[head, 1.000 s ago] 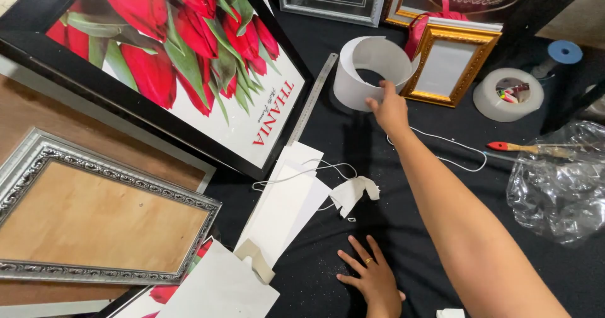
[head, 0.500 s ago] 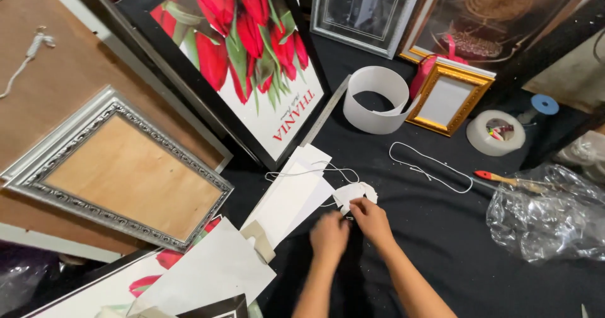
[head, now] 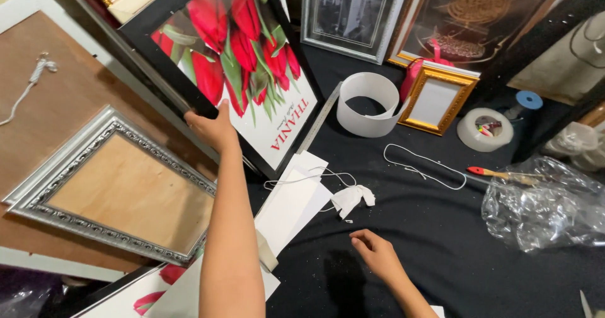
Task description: The person cleans the glass of a picture frame using a spray and a yellow cloth, then turns the frame over and secures a wooden backing board into the frame by hand and with a wire.
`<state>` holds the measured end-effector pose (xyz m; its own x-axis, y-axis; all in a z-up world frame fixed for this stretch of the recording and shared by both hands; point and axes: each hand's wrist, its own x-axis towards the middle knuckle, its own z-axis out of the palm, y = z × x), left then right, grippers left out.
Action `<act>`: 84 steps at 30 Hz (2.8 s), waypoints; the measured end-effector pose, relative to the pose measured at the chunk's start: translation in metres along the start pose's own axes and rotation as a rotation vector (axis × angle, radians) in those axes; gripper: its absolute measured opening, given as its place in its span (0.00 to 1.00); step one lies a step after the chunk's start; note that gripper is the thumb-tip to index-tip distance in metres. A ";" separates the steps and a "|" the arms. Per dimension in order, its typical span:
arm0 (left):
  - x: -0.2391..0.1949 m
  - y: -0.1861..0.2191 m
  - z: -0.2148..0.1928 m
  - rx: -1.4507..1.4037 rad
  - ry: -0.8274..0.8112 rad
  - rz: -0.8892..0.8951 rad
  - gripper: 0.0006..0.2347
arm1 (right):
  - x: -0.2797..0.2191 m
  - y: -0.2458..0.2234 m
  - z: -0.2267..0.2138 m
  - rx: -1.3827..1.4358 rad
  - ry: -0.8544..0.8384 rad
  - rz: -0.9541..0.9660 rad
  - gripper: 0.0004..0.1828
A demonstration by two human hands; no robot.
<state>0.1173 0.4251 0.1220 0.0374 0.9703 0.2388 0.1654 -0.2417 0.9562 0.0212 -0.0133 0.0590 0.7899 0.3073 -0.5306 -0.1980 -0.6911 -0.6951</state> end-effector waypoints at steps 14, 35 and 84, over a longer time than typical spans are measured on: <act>-0.035 0.048 -0.010 -0.272 -0.051 -0.039 0.27 | -0.025 0.062 -0.013 0.231 0.041 0.103 0.12; -0.109 0.214 -0.151 -0.630 -0.227 0.481 0.19 | -0.054 0.123 -0.007 0.409 -0.027 0.191 0.11; -0.588 -0.074 -0.195 -0.132 -0.413 -1.588 0.23 | -0.163 0.390 -0.210 0.733 0.574 0.624 0.35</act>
<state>-0.1086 -0.1281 -0.0561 0.1705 0.1617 -0.9720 0.2134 0.9570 0.1967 -0.0623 -0.4701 -0.0234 0.5459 -0.4362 -0.7154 -0.7974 -0.0082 -0.6034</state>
